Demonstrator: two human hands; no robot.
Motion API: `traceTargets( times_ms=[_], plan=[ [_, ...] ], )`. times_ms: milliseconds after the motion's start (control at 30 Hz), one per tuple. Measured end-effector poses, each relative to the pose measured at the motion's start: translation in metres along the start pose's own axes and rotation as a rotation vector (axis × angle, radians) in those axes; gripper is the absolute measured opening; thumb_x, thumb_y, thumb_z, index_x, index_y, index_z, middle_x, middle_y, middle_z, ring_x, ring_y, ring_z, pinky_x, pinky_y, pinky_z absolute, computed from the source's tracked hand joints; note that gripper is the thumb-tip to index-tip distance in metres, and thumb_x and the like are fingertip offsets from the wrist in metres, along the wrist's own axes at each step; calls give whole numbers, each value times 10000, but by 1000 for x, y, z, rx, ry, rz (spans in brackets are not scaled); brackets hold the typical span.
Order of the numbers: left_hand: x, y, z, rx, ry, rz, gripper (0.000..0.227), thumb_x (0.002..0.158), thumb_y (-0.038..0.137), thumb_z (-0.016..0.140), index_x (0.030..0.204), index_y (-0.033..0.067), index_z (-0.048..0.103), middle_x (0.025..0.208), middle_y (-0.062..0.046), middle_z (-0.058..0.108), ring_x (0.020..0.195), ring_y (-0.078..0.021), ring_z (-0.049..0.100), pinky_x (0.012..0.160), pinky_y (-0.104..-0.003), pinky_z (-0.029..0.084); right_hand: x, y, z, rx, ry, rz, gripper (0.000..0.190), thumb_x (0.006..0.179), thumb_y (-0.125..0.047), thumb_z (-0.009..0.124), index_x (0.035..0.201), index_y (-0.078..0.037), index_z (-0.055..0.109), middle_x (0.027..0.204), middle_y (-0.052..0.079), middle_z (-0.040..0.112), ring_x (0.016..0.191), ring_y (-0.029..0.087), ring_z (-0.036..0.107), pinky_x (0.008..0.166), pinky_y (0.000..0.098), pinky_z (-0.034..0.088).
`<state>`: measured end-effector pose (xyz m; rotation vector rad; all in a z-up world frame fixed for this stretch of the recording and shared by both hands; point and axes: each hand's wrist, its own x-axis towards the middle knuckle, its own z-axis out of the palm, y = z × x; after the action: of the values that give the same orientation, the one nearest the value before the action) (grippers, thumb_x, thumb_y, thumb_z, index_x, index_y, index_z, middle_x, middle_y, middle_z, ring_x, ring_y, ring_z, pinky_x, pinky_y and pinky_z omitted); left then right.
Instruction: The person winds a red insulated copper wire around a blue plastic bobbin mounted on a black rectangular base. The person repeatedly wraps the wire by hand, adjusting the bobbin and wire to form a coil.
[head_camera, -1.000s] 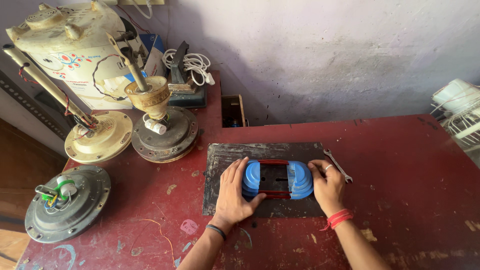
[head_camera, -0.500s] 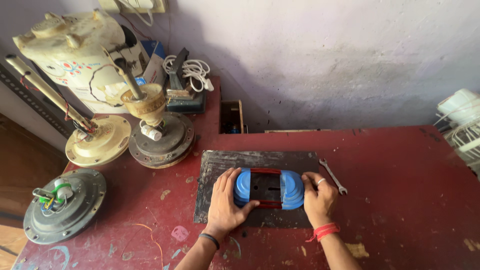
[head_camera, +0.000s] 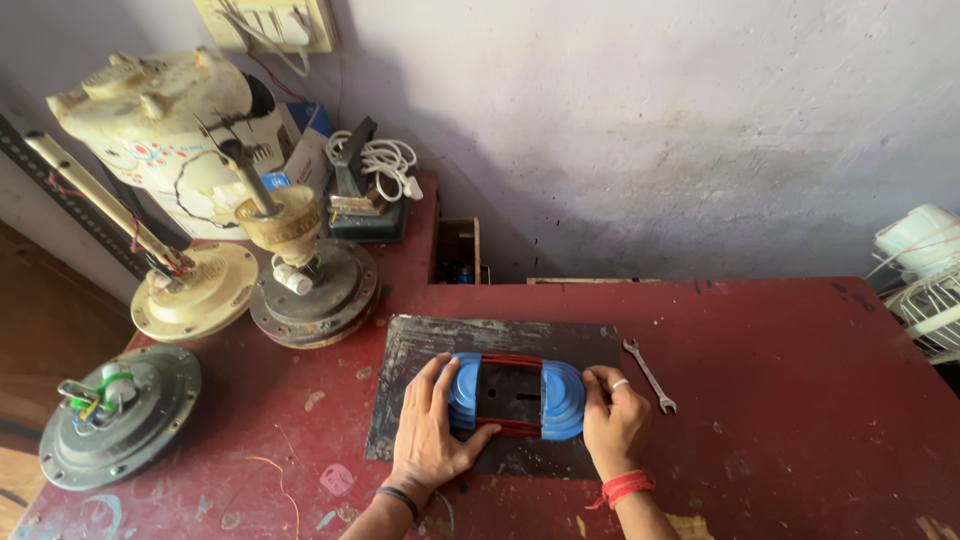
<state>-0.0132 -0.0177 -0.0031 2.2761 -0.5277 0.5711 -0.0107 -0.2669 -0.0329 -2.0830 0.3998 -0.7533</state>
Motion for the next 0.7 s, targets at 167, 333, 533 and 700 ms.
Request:
traceTargets(
  times_ms=[167,333,533,700],
  plan=[
    [-14,-9,12,117,154,219,812,719,310,900,1330,6,460,1337,-200,477,1235,-419,513,1068,-530,412,0,-3,0,-38,13,-30,107,931,-162,715,953,-69,762,677,98,718,563,197,681,545,339,489],
    [-19,-15,15,49,185,273,645,727,220,894,1215,61,503,1270,-182,494,1211,-402,549,1051,-500,456,0,-3,-2,-64,15,-73,98,944,-141,690,958,-58,741,741,86,741,607,192,700,561,330,506],
    [-4,-12,-1,-195,44,-2,870,657,214,898,1370,1,447,1405,-217,498,1268,-416,506,1064,-499,415,-1,-6,0,-83,24,-33,76,955,-92,655,931,-30,691,717,103,721,593,211,687,563,339,493],
    [7,-13,-9,-201,-66,-21,954,653,242,896,1441,13,408,1457,-222,476,1353,-411,451,1139,-518,330,0,0,3,-161,32,-10,71,967,-68,637,923,-22,668,667,115,688,545,238,626,547,362,448]
  ],
)
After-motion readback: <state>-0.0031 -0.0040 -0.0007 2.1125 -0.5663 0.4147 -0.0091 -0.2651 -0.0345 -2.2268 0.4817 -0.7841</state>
